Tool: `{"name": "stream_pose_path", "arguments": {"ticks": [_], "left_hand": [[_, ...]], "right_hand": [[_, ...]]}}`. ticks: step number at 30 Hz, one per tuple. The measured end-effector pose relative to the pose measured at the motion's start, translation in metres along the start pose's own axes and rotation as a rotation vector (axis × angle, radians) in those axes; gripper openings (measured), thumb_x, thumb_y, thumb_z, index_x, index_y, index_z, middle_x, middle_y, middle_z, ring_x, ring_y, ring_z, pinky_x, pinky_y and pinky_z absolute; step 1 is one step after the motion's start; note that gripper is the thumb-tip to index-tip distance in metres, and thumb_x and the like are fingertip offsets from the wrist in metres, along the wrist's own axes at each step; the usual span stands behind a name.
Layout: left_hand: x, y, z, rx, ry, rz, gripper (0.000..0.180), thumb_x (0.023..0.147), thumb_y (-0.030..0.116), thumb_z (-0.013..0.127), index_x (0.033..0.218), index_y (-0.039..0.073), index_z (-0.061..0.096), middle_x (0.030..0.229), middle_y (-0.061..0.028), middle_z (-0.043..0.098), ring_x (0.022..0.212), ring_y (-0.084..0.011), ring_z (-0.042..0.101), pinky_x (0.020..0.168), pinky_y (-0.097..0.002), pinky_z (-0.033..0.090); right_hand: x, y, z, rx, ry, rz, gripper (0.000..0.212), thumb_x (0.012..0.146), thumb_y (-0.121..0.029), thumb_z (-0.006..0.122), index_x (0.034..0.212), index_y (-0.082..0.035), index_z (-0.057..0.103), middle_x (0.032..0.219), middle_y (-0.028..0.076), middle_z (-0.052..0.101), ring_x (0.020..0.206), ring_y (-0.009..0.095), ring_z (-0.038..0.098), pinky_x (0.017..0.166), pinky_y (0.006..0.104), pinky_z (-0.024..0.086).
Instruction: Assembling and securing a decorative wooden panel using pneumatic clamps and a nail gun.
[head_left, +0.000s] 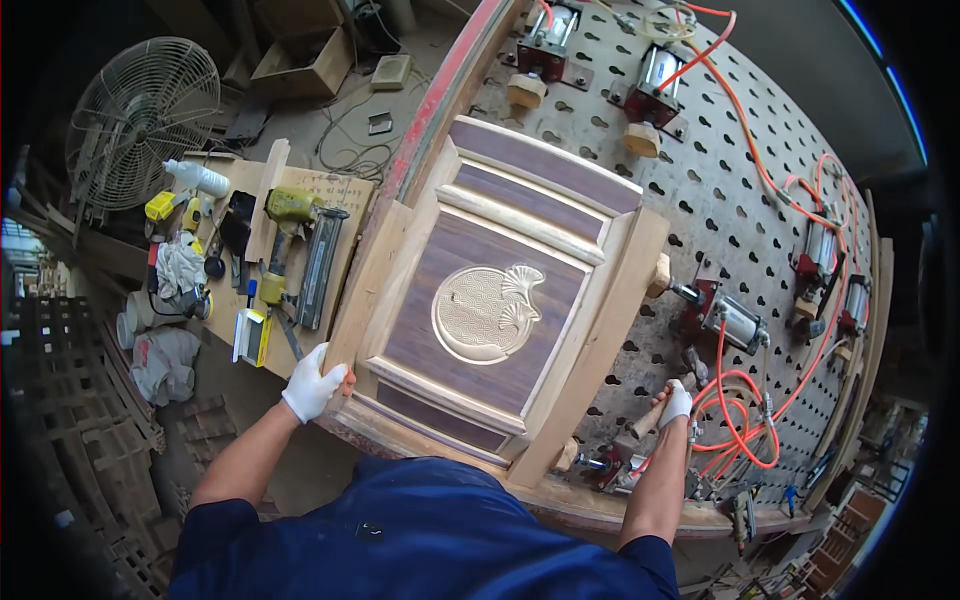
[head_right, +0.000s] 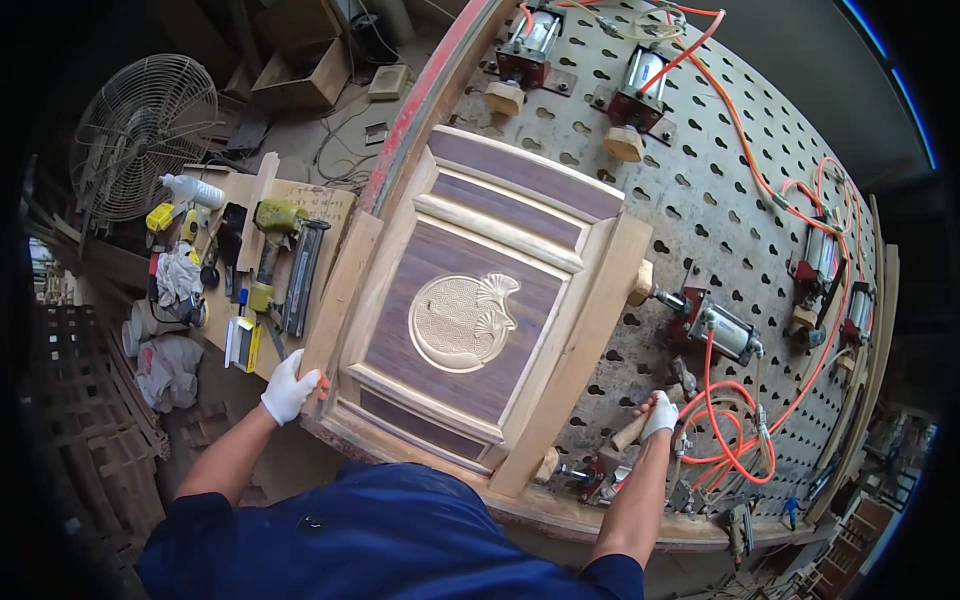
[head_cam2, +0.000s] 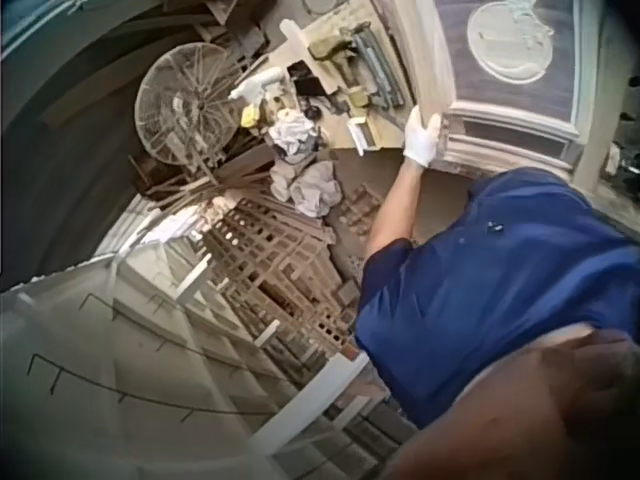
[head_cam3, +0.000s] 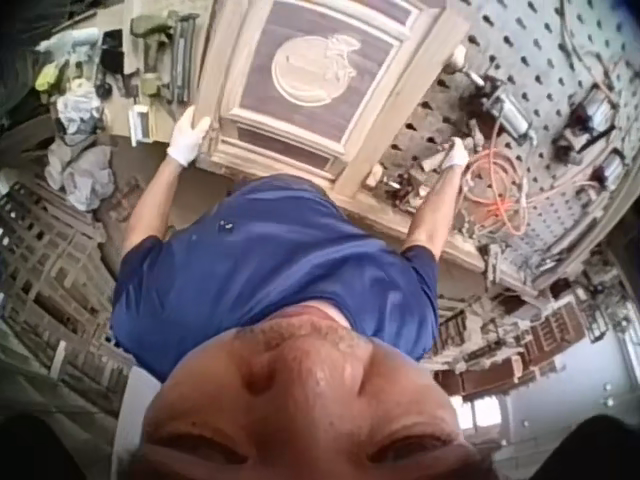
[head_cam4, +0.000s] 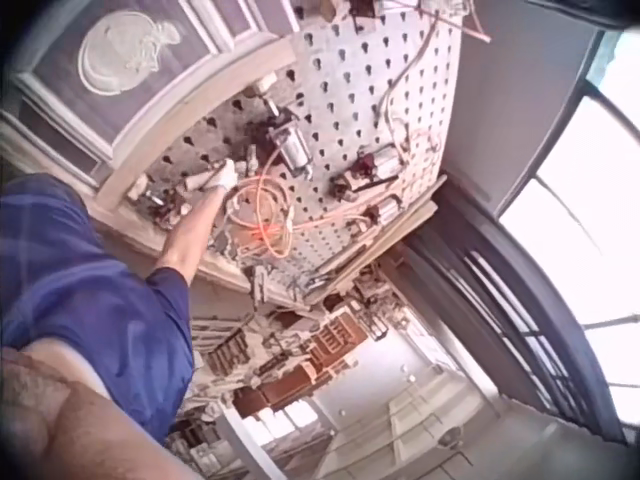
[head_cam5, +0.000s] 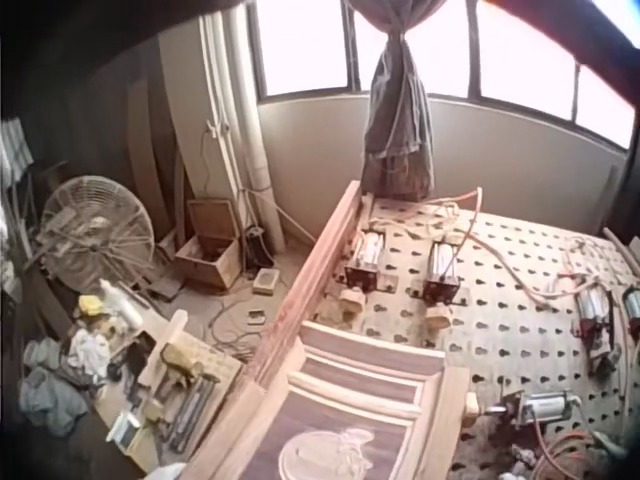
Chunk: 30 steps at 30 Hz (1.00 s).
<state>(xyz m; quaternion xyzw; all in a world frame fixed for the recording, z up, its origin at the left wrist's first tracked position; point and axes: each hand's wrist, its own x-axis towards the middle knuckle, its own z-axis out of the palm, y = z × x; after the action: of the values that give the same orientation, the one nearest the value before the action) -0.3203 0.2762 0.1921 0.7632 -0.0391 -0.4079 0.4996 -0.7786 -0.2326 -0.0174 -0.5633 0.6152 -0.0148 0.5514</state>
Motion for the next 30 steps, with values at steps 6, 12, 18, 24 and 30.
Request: {"name": "stream_pose_path", "arguments": {"ticks": [6,12,18,24,30], "left_hand": [[0.086,0.043,0.016,0.080,0.118,0.140,0.024,0.088,0.009,0.055,0.110,0.000,0.054,0.078,-0.0084,0.062,0.059,-0.0140,0.058,0.056,-0.0248,0.048],[0.161,0.013,0.002,0.061,0.341,0.248,0.019,0.089,0.011,0.056,0.106,0.003,0.057,0.078,-0.0061,0.063,0.055,-0.0128,0.057,0.053,-0.0252,0.048],[0.192,0.008,0.006,-0.001,0.304,0.166,0.018,0.090,0.014,0.058,0.105,0.003,0.057,0.077,-0.0062,0.063,0.054,-0.0130,0.057,0.051,-0.0263,0.048],[0.206,-0.045,-0.017,-0.131,0.228,0.121,0.026,0.094,0.024,0.061,0.109,0.003,0.057,0.086,-0.0092,0.067,0.057,-0.0155,0.061,0.052,-0.0282,0.051],[0.208,-0.061,-0.020,-0.247,0.174,0.095,0.030,0.095,0.028,0.061,0.110,0.003,0.055,0.090,-0.0098,0.068,0.061,-0.0155,0.062,0.054,-0.0291,0.053]], "right_hand": [[0.029,-0.048,0.054,-0.176,0.055,-0.075,0.030,0.083,-0.028,0.063,0.103,-0.006,0.060,0.090,0.016,0.063,0.077,0.034,0.059,0.070,0.0422,0.049],[0.016,-0.029,0.046,-0.370,0.155,-0.139,0.034,0.081,-0.028,0.063,0.106,-0.005,0.061,0.094,0.018,0.065,0.084,0.037,0.061,0.076,0.0438,0.050],[0.013,-0.064,0.087,-0.548,0.316,-0.112,0.038,0.080,-0.028,0.063,0.110,-0.005,0.061,0.099,0.020,0.066,0.090,0.041,0.062,0.082,0.0453,0.050],[-0.032,-0.059,0.045,-0.842,0.606,-0.082,0.044,0.081,-0.022,0.062,0.122,-0.006,0.059,0.114,0.021,0.061,0.100,0.041,0.061,0.089,0.0474,0.050],[-0.155,-0.026,0.020,-0.507,0.604,-0.596,0.034,0.081,-0.019,0.066,0.111,-0.001,0.065,0.101,0.017,0.068,0.089,0.034,0.065,0.083,0.0382,0.052]]}}
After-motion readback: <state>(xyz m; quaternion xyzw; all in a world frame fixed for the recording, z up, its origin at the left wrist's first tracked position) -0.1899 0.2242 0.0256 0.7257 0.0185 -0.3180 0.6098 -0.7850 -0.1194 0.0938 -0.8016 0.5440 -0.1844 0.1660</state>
